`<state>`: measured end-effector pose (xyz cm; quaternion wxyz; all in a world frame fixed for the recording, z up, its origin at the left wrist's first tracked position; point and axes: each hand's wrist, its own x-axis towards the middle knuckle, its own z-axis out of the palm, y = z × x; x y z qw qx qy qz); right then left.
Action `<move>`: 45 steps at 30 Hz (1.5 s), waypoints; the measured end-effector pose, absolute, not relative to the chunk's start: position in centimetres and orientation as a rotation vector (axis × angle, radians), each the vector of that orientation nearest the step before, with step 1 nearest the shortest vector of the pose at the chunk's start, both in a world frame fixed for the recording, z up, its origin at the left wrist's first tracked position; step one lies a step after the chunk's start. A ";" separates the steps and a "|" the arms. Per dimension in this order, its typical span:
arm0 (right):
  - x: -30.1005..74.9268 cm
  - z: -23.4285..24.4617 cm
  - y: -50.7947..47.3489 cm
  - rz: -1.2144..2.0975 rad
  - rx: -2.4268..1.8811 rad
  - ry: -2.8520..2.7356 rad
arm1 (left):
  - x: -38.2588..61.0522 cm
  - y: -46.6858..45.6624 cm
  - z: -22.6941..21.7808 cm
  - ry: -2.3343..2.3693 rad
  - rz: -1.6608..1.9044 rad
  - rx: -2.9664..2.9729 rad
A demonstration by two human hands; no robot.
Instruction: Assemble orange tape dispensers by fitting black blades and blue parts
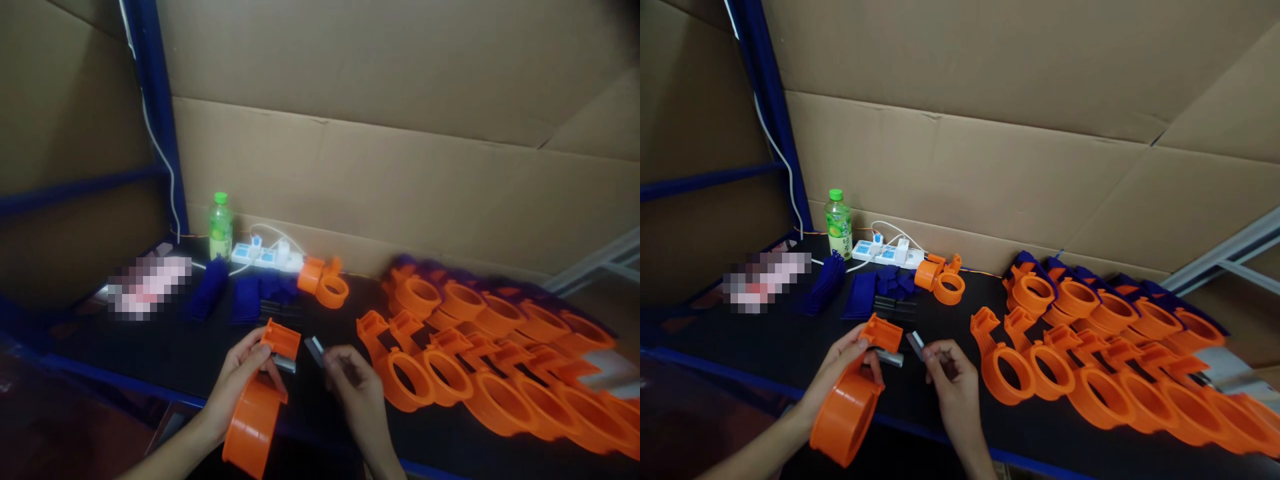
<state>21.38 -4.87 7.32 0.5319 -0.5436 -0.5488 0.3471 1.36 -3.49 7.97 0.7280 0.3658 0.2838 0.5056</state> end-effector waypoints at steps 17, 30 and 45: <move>22.4 7.5 -5.0 0.792 -1.340 -1.338 | 1.6 -3.9 8.2 0.625 1.114 0.896; 22.6 8.6 -5.6 0.760 -1.440 -1.546 | 1.6 -3.4 5.9 0.578 0.973 1.038; 21.3 8.7 -5.3 0.885 -1.298 -1.568 | 1.5 -3.5 6.8 0.534 0.911 1.081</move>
